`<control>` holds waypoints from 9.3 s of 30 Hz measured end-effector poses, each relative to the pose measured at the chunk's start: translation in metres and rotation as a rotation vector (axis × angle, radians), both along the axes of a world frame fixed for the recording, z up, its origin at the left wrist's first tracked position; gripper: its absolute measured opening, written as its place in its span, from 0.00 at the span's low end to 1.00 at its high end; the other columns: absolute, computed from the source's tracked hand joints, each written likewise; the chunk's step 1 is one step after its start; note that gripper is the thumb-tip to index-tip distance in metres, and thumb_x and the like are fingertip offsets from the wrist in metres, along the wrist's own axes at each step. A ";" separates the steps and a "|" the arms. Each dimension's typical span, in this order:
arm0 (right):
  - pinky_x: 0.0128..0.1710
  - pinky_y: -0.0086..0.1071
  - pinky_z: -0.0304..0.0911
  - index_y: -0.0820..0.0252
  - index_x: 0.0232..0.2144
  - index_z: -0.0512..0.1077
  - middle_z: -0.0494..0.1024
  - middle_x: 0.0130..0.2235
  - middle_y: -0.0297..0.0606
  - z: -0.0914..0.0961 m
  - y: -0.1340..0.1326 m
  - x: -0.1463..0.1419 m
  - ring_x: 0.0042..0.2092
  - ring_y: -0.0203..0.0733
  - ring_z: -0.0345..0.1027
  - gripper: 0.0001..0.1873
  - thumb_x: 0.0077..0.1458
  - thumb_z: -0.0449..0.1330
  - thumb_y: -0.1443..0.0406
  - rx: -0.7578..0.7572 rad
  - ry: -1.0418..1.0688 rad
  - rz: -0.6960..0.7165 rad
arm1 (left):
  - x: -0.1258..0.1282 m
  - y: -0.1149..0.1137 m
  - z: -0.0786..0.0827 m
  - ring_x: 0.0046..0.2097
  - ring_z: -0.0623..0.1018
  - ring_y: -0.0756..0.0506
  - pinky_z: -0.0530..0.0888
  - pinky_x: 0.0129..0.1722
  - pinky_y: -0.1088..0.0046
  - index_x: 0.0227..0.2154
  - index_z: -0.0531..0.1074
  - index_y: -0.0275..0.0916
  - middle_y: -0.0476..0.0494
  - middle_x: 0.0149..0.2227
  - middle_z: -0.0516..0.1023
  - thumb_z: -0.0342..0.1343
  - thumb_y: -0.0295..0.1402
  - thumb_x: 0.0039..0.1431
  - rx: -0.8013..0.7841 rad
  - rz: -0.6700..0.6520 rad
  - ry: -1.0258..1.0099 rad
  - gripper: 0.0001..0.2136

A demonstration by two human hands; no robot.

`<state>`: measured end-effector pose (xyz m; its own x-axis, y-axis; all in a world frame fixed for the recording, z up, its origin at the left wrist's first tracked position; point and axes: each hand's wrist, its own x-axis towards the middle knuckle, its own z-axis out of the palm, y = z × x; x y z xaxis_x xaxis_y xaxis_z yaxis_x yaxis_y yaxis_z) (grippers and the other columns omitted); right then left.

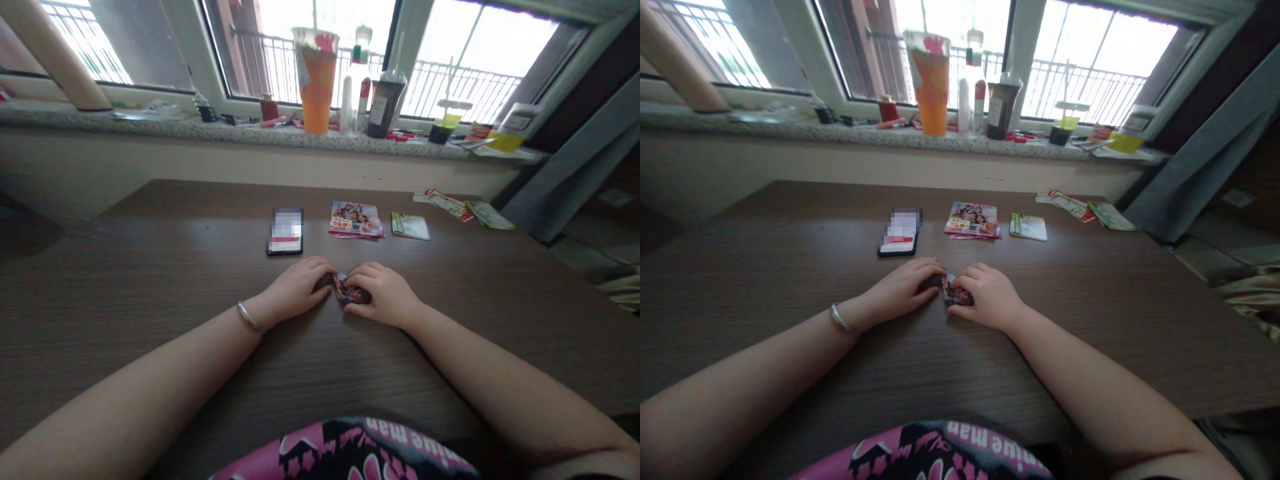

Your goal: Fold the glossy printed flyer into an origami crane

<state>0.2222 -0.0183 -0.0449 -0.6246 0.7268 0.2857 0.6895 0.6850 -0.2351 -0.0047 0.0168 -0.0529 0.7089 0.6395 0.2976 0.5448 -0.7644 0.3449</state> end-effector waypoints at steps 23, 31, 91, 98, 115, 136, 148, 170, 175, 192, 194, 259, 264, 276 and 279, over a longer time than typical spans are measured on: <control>0.31 0.29 0.64 0.57 0.32 0.70 0.75 0.32 0.34 -0.015 0.007 0.002 0.31 0.36 0.67 0.02 0.56 0.57 0.66 -0.141 0.579 -0.176 | 0.003 -0.007 -0.002 0.41 0.76 0.47 0.73 0.43 0.68 0.39 0.73 0.39 0.45 0.39 0.78 0.54 0.35 0.61 -0.205 0.117 -0.367 0.07; 0.47 0.39 0.66 0.56 0.37 0.71 0.76 0.40 0.40 0.000 -0.005 -0.006 0.44 0.42 0.70 0.06 0.56 0.57 0.68 -0.064 0.495 0.021 | 0.008 -0.018 0.009 0.38 0.76 0.47 0.73 0.41 0.69 0.34 0.74 0.39 0.46 0.35 0.78 0.55 0.32 0.60 -0.128 0.127 -0.423 0.05; 0.33 0.30 0.64 0.59 0.32 0.71 0.76 0.31 0.35 -0.003 -0.009 -0.020 0.31 0.37 0.69 0.04 0.53 0.60 0.64 -0.323 0.724 -0.227 | 0.015 -0.026 0.013 0.34 0.72 0.48 0.68 0.36 0.73 0.28 0.70 0.36 0.47 0.30 0.73 0.53 0.34 0.60 -0.354 0.156 -0.510 0.08; 0.27 0.28 0.60 0.59 0.38 0.70 0.75 0.31 0.33 -0.004 -0.007 -0.012 0.28 0.34 0.64 0.12 0.52 0.62 0.60 -0.412 0.699 -0.125 | 0.013 -0.016 0.004 0.28 0.68 0.51 0.66 0.29 0.76 0.29 0.66 0.37 0.52 0.26 0.68 0.53 0.37 0.58 -0.532 0.222 -0.681 0.09; 0.20 0.26 0.63 0.56 0.30 0.66 0.68 0.21 0.25 -0.016 0.000 -0.017 0.20 0.32 0.63 0.13 0.49 0.63 0.57 -0.621 0.895 -0.218 | 0.017 -0.018 -0.001 0.34 0.80 0.47 0.75 0.36 0.70 0.54 0.56 0.38 0.47 0.33 0.77 0.58 0.37 0.57 -0.780 0.065 -0.673 0.25; 0.39 0.33 0.62 0.56 0.45 0.77 0.75 0.33 0.38 -0.014 0.009 -0.011 0.36 0.40 0.67 0.15 0.56 0.59 0.62 -0.170 0.148 -0.252 | 0.009 -0.008 -0.005 0.46 0.73 0.43 0.70 0.48 0.63 0.40 0.74 0.40 0.41 0.44 0.74 0.54 0.31 0.60 0.000 0.053 -0.065 0.07; 0.52 0.44 0.60 0.54 0.49 0.75 0.72 0.53 0.42 -0.015 0.011 -0.006 0.51 0.50 0.62 0.18 0.59 0.55 0.61 0.016 0.003 -0.234 | 0.007 -0.021 0.009 0.56 0.72 0.38 0.69 0.56 0.57 0.50 0.70 0.37 0.35 0.54 0.72 0.53 0.29 0.60 0.188 -0.151 0.182 0.15; 0.64 0.51 0.43 0.65 0.63 0.57 0.54 0.66 0.46 -0.022 0.025 0.002 0.66 0.56 0.46 0.33 0.63 0.45 0.51 -0.110 -0.169 -0.306 | -0.001 -0.018 0.021 0.53 0.73 0.39 0.69 0.53 0.60 0.50 0.73 0.48 0.39 0.54 0.71 0.50 0.28 0.62 0.081 -0.167 0.265 0.16; 0.65 0.51 0.43 0.69 0.63 0.57 0.55 0.66 0.48 -0.023 0.025 0.002 0.66 0.57 0.46 0.36 0.61 0.47 0.50 -0.106 -0.161 -0.300 | 0.003 -0.020 0.017 0.48 0.75 0.39 0.72 0.48 0.60 0.49 0.73 0.42 0.35 0.50 0.73 0.51 0.28 0.60 0.139 -0.134 0.250 0.15; 0.63 0.51 0.49 0.64 0.56 0.66 0.64 0.61 0.49 -0.026 0.027 0.006 0.63 0.52 0.53 0.26 0.60 0.53 0.57 -0.076 -0.021 -0.282 | 0.006 -0.015 0.004 0.64 0.62 0.39 0.58 0.62 0.56 0.59 0.61 0.41 0.39 0.64 0.60 0.53 0.40 0.62 0.104 -0.078 0.311 0.24; 0.63 0.51 0.49 0.64 0.56 0.66 0.64 0.61 0.49 -0.024 0.026 0.006 0.63 0.53 0.54 0.26 0.60 0.53 0.56 -0.072 -0.026 -0.282 | 0.006 -0.014 0.003 0.63 0.62 0.39 0.58 0.62 0.56 0.60 0.60 0.42 0.40 0.63 0.62 0.52 0.41 0.62 0.106 -0.062 0.290 0.25; 0.49 0.39 0.64 0.56 0.38 0.75 0.77 0.42 0.40 -0.016 0.015 0.002 0.47 0.43 0.69 0.12 0.54 0.58 0.73 -0.032 0.135 0.044 | -0.002 0.003 -0.007 0.54 0.71 0.43 0.66 0.56 0.59 0.39 0.77 0.44 0.46 0.43 0.79 0.52 0.28 0.62 0.142 -0.128 -0.052 0.09; 0.49 0.38 0.64 0.55 0.38 0.76 0.77 0.43 0.39 -0.012 0.012 0.003 0.47 0.42 0.69 0.13 0.54 0.57 0.74 -0.035 0.123 0.066 | -0.003 0.004 -0.005 0.52 0.72 0.44 0.67 0.54 0.62 0.40 0.77 0.45 0.46 0.43 0.79 0.50 0.30 0.64 0.177 -0.180 -0.036 0.10; 0.49 0.37 0.64 0.55 0.40 0.76 0.77 0.44 0.40 -0.004 0.006 -0.002 0.47 0.43 0.68 0.12 0.57 0.56 0.72 0.010 -0.007 0.031 | 0.001 -0.004 0.005 0.45 0.75 0.44 0.66 0.52 0.59 0.43 0.75 0.44 0.43 0.42 0.78 0.51 0.28 0.64 0.316 -0.167 0.186 0.10; 0.49 0.38 0.64 0.55 0.41 0.77 0.77 0.45 0.40 -0.002 0.004 -0.004 0.47 0.44 0.68 0.12 0.58 0.56 0.71 0.022 -0.064 0.005 | 0.000 -0.006 0.009 0.45 0.75 0.43 0.66 0.51 0.60 0.45 0.74 0.45 0.44 0.42 0.77 0.51 0.28 0.64 0.356 -0.178 0.251 0.11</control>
